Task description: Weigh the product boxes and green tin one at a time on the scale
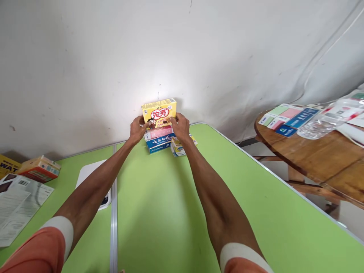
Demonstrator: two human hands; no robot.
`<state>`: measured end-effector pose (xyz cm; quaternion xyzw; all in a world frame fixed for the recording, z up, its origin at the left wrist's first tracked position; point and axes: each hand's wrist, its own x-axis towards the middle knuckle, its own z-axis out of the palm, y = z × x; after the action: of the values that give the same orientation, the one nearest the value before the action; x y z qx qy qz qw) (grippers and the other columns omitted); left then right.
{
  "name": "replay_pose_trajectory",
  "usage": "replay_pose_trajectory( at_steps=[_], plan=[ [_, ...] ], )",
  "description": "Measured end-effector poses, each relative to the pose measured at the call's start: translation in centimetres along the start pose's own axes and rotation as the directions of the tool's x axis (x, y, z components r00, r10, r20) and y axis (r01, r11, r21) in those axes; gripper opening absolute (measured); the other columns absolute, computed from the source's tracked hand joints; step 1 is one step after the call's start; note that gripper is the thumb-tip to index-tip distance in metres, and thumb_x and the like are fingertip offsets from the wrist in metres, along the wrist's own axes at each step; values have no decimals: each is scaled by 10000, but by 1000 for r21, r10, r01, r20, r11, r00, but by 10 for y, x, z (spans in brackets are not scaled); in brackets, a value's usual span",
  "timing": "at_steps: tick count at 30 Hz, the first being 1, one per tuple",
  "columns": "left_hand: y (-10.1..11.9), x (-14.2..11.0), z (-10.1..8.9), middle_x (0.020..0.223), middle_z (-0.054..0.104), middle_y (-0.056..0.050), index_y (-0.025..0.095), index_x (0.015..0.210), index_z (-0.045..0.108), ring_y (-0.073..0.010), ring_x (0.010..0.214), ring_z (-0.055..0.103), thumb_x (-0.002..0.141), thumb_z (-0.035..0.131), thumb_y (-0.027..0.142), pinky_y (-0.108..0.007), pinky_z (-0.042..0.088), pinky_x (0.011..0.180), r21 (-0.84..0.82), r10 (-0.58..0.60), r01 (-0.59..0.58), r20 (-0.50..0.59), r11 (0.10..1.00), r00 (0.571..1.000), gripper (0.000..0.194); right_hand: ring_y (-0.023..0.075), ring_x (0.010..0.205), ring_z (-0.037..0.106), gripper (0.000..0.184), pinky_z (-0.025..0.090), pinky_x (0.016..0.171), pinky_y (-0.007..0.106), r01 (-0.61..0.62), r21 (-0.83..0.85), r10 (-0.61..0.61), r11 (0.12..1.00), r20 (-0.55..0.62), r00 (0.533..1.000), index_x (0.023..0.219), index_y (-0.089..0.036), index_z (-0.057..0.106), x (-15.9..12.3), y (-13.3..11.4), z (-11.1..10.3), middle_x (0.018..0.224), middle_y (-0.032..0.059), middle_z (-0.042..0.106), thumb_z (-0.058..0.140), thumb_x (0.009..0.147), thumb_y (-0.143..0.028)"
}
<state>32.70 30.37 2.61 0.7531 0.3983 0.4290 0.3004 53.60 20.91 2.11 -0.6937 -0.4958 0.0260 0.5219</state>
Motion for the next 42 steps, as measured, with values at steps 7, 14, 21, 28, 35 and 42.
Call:
replay_pose_trajectory(
  at_steps=[7, 14, 21, 28, 35, 42],
  plan=[
    [-11, -1, 5, 1302, 797, -143, 173, 1289, 718, -289, 1103, 756, 885, 849, 322, -434, 613, 1005, -19, -17, 17, 15, 1000, 1000, 450, 362, 1046, 733, 311, 581, 1017, 537, -72, -41, 72, 997, 12, 997, 1121, -186, 735, 4, 15, 18, 1179, 188, 822, 623, 943, -415],
    [-1, -9, -7, 1379, 742, -173, 167, 1305, 682, -300, 1152, 737, 902, 851, 314, -443, 604, 1012, 39, -37, 36, 23, 999, 999, 461, 384, 1210, 693, 541, 558, 1121, 622, -69, -42, 67, 997, -40, 997, 1401, -151, 659, -2, 25, 22, 1377, 228, 735, 614, 943, -435],
    [19, -42, -30, 1418, 705, -189, 178, 1329, 678, -288, 1131, 760, 908, 819, 219, -419, 641, 950, 32, -93, 92, 41, 995, 995, 446, 417, 1373, 614, 636, 492, 1205, 687, 84, -123, -107, 989, -192, 976, 1567, -172, 544, -53, 6, 19, 1500, 249, 629, 562, 987, -434],
    [31, -138, -96, 1166, 805, -119, 162, 1143, 747, -203, 995, 773, 960, 768, 200, -335, 630, 881, -118, -26, 29, 29, 993, 999, 189, 371, 1223, 722, 436, 662, 988, 589, 299, 103, -312, 949, 158, 937, 1397, -222, 694, -162, -88, 43, 1325, 194, 751, 544, 1042, -426],
    [14, -305, -232, 1036, 806, -64, 213, 1037, 775, -173, 919, 748, 1043, 704, 378, -317, 604, 837, 24, -91, 100, -248, 995, 964, 180, 306, 1048, 778, 325, 708, 825, 472, 266, 438, -455, 859, 413, 789, 1251, -274, 776, -273, -192, 85, 1248, 130, 800, 613, 1057, -478],
    [-6, -408, -328, 1152, 768, -110, 238, 1142, 735, -239, 1035, 726, 1061, 653, 491, -393, 607, 905, 211, -133, 300, -567, 930, 813, 278, 346, 1098, 755, 389, 688, 915, 565, 113, 581, -520, 806, 603, 605, 1331, -260, 753, -348, -271, 154, 1300, 158, 757, 638, 1028, -477]
  ],
)
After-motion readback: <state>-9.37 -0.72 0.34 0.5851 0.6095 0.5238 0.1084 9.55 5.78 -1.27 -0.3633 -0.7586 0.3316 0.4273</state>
